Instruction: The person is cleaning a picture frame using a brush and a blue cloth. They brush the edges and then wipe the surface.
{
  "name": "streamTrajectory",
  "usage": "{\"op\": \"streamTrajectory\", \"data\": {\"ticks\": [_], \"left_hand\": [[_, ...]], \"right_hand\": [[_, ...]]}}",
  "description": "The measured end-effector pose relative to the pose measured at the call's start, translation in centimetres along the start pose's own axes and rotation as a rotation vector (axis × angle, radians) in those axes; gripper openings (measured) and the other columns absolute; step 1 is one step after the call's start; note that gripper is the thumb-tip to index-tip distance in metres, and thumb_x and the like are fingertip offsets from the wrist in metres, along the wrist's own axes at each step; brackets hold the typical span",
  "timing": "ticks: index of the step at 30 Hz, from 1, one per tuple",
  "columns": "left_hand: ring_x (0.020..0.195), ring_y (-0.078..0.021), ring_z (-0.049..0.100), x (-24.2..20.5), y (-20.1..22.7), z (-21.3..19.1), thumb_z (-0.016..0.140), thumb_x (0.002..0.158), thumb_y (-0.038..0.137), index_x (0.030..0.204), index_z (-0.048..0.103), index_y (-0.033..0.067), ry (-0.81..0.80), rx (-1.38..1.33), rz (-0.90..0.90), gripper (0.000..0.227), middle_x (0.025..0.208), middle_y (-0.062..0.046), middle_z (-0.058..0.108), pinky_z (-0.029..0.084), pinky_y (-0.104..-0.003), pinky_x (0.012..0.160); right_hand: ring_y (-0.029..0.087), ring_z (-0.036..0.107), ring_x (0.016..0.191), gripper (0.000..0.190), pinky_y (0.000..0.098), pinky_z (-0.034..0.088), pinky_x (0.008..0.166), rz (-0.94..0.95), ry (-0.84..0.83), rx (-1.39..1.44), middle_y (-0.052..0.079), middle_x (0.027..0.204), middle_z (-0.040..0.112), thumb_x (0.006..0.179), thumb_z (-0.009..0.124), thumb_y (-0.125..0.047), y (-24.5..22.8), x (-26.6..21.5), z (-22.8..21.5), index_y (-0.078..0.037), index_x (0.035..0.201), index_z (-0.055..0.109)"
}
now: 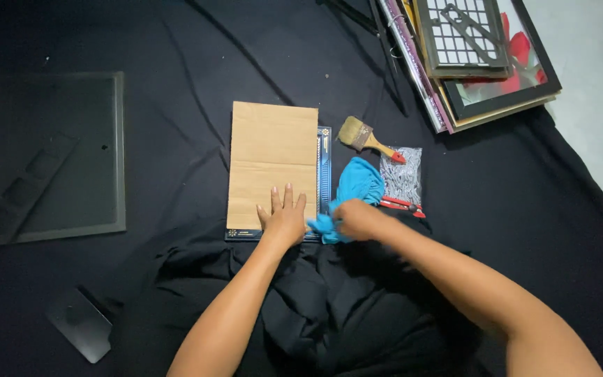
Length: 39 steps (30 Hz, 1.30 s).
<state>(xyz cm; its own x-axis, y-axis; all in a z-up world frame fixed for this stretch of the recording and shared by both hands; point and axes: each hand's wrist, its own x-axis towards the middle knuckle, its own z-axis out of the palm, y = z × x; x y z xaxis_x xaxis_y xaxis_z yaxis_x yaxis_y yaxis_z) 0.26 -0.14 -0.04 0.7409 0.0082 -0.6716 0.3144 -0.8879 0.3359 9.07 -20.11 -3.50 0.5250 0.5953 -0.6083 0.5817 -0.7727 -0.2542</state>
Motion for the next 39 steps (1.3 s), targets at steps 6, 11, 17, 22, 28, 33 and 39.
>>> {"op": "streamTrajectory", "data": {"ticks": [6, 11, 17, 22, 28, 33, 39], "left_hand": [[0.155, -0.0450, -0.011, -0.3, 0.0, -0.2, 0.068, 0.097, 0.025, 0.164, 0.017, 0.0201, -0.006, -0.019, -0.001, 0.083, 0.173, -0.013, -0.006, 0.003, -0.082, 0.111], [0.155, -0.0452, -0.011, -0.3, 0.2, -0.4, 0.067, 0.098, 0.025, 0.164, 0.016, 0.0196, -0.014, -0.012, -0.012, 0.083, 0.173, -0.013, -0.007, 0.002, -0.082, 0.112], [0.155, -0.0466, -0.009, -1.0, 0.6, -0.9, 0.067, 0.098, 0.025, 0.164, 0.016, 0.0178, -0.006, 0.003, 0.001, 0.084, 0.173, -0.015, -0.004, 0.006, -0.083, 0.111], [0.155, -0.0482, -0.007, -1.1, 1.1, -1.2, 0.067, 0.097, 0.025, 0.164, 0.017, 0.0150, -0.023, 0.034, -0.006, 0.084, 0.172, -0.017, -0.003, 0.008, -0.084, 0.111], [0.155, -0.0497, -0.008, -0.6, 1.1, -1.0, 0.066, 0.098, 0.026, 0.164, 0.016, 0.0142, -0.031, 0.058, -0.012, 0.083, 0.172, -0.019, -0.004, 0.008, -0.084, 0.109], [0.155, -0.0493, -0.009, -0.1, 0.8, -0.5, 0.066, 0.098, 0.029, 0.165, 0.015, 0.0148, -0.019, 0.096, -0.013, 0.085, 0.172, -0.018, -0.005, 0.009, -0.084, 0.109], [0.155, -0.0487, -0.008, 0.1, 0.6, -0.1, 0.067, 0.097, 0.029, 0.164, 0.016, 0.0155, -0.006, 0.078, -0.007, 0.085, 0.173, -0.017, -0.004, 0.009, -0.084, 0.110]], "right_hand": [[0.035, 0.075, 0.108, 0.045, 0.0521, 0.061, 0.087, 0.541, -0.065, -0.189, 0.017, 0.108, 0.080, 0.074, 0.071, -0.038, 8.0, -2.1, -5.9, -0.009, 0.107, 0.083], [0.040, 0.071, 0.112, 0.050, 0.0562, 0.058, 0.088, 0.675, 0.197, -0.112, 0.018, 0.117, 0.075, 0.079, 0.068, -0.039, 8.9, -5.1, -10.5, -0.015, 0.122, 0.077], [0.044, 0.063, 0.122, 0.046, 0.0570, 0.048, 0.104, 0.425, 0.615, 0.257, 0.021, 0.125, 0.071, 0.096, 0.055, -0.030, 7.7, -1.4, -8.9, -0.008, 0.134, 0.071], [0.046, 0.058, 0.129, 0.047, 0.0571, 0.042, 0.111, 0.359, 0.804, 0.362, 0.026, 0.135, 0.064, 0.099, 0.053, -0.019, 8.4, 1.4, -6.4, 0.000, 0.140, 0.064], [0.035, 0.060, 0.119, 0.043, 0.0529, 0.041, 0.102, 0.504, 0.719, 0.170, 0.014, 0.116, 0.072, 0.104, 0.054, -0.030, 9.3, 2.6, -5.7, -0.010, 0.141, 0.064], [0.032, 0.058, 0.108, 0.027, 0.0516, 0.036, 0.094, 0.547, 0.687, -0.060, 0.009, 0.102, 0.071, 0.087, 0.073, -0.034, 8.7, 2.2, -5.9, -0.019, 0.108, 0.078], [0.024, 0.059, 0.089, 0.014, 0.0400, 0.036, 0.092, 0.581, 0.847, -0.185, 0.009, 0.081, 0.067, 0.091, 0.075, -0.029, 6.1, -0.1, -9.3, -0.015, 0.090, 0.074]]}}
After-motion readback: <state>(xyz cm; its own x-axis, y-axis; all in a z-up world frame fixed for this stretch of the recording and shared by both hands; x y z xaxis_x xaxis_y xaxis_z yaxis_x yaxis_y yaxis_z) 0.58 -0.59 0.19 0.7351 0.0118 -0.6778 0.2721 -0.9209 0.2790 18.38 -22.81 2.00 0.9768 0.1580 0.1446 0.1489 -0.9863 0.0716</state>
